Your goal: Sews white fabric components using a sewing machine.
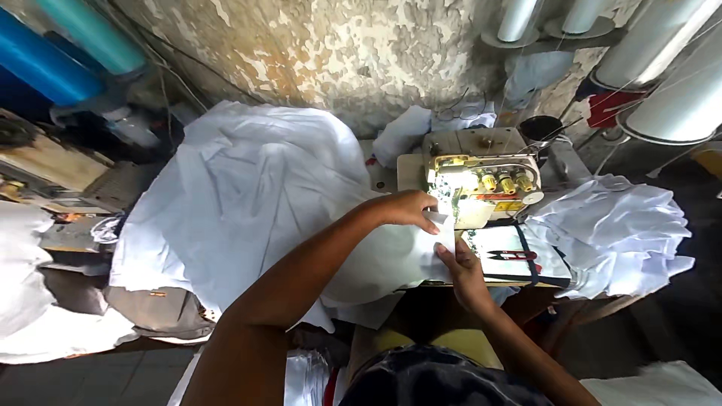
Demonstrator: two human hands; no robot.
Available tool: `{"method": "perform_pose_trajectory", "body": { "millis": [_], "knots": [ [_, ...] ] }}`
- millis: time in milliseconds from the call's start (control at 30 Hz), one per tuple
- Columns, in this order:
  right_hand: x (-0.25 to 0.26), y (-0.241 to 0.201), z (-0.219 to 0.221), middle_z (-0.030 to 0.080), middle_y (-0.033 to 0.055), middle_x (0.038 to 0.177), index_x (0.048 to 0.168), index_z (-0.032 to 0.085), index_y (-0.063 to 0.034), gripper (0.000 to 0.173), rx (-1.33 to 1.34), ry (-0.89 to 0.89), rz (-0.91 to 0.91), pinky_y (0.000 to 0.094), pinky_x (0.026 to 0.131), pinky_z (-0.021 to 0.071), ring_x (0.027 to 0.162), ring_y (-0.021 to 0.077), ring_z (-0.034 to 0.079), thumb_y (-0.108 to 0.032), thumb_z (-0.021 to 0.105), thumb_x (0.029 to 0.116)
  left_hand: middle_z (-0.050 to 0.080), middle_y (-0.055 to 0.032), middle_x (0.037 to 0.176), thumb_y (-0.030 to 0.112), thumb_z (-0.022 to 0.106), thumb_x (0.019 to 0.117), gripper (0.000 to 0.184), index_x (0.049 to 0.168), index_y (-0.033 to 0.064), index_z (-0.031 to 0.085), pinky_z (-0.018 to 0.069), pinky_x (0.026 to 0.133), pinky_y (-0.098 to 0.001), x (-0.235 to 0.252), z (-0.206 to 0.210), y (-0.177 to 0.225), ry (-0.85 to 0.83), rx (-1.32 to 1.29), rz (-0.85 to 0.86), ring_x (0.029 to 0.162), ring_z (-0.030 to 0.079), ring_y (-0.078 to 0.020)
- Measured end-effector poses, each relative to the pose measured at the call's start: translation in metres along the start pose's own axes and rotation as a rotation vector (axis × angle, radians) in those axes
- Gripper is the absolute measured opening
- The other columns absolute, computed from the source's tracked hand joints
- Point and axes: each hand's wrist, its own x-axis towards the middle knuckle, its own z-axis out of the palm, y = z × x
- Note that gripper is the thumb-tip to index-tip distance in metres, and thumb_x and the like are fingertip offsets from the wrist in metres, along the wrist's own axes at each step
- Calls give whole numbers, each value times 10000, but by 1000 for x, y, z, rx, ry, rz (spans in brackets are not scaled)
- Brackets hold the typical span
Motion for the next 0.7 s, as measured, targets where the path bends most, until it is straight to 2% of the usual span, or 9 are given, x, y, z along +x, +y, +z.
{"method": "perform_pose_trajectory", "body": {
  "millis": [133,200,267,300,367,433,467,567,700],
  "knots": [
    [1,10,7,691,-31,840,1015,641,-22,175,72,59,29,241,749,589,771,33,677,-74,478,1054,642,-144,898,121,651,990,214,1126,-43,649,476,755,-365,-3,1,0,236,-10,10,792,571,-192],
    [5,17,7,693,-21,823,996,661,-14,180,78,83,57,241,717,583,742,39,670,-72,498,1048,675,-166,938,133,566,1043,227,1159,-36,665,495,796,-395,0,9,-3,324,-13,-19,832,613,-223],
    [11,29,8,691,13,836,1115,623,29,153,85,133,69,246,702,584,732,55,673,-55,521,1037,699,-209,1001,159,487,1082,284,1176,-39,667,510,872,-484,8,19,-10,375,33,-61,939,669,-312],
    [14,34,8,691,31,850,1263,548,56,254,92,161,69,243,705,590,732,56,681,-32,530,1026,696,-232,1040,171,462,1093,307,1189,-44,660,503,906,-528,14,22,-13,378,72,-93,1001,673,-358],
    [19,43,9,688,72,876,1488,363,28,530,109,235,96,230,698,579,725,56,678,16,555,995,688,-252,1107,182,452,1097,324,1201,-47,657,494,935,-572,25,29,-20,386,159,-166,1080,666,-403],
    [23,46,9,655,138,1085,1549,294,0,629,120,276,154,235,747,572,813,81,670,48,554,978,686,-245,1108,190,480,1086,311,1155,-44,674,500,910,-575,37,36,-28,419,219,-229,1072,669,-402],
    [26,48,9,656,145,1085,1502,352,8,566,131,299,194,251,748,576,819,95,674,51,559,977,687,-239,1091,184,503,1074,298,1129,-45,685,505,890,-573,42,39,-34,451,241,-238,1049,674,-400],
    [31,52,7,665,90,901,1308,479,48,305,131,289,285,251,704,568,749,82,662,20,539,1010,707,-224,1036,131,563,1029,243,1075,-43,726,530,845,-560,56,52,-52,605,300,-167,1000,692,-399],
    [30,52,-3,686,72,874,1186,588,48,188,62,151,367,259,688,572,742,87,670,-61,515,1051,727,-217,978,21,614,962,152,1019,-44,739,543,824,-543,66,64,-70,761,303,-68,960,702,-406]
  ]
}}
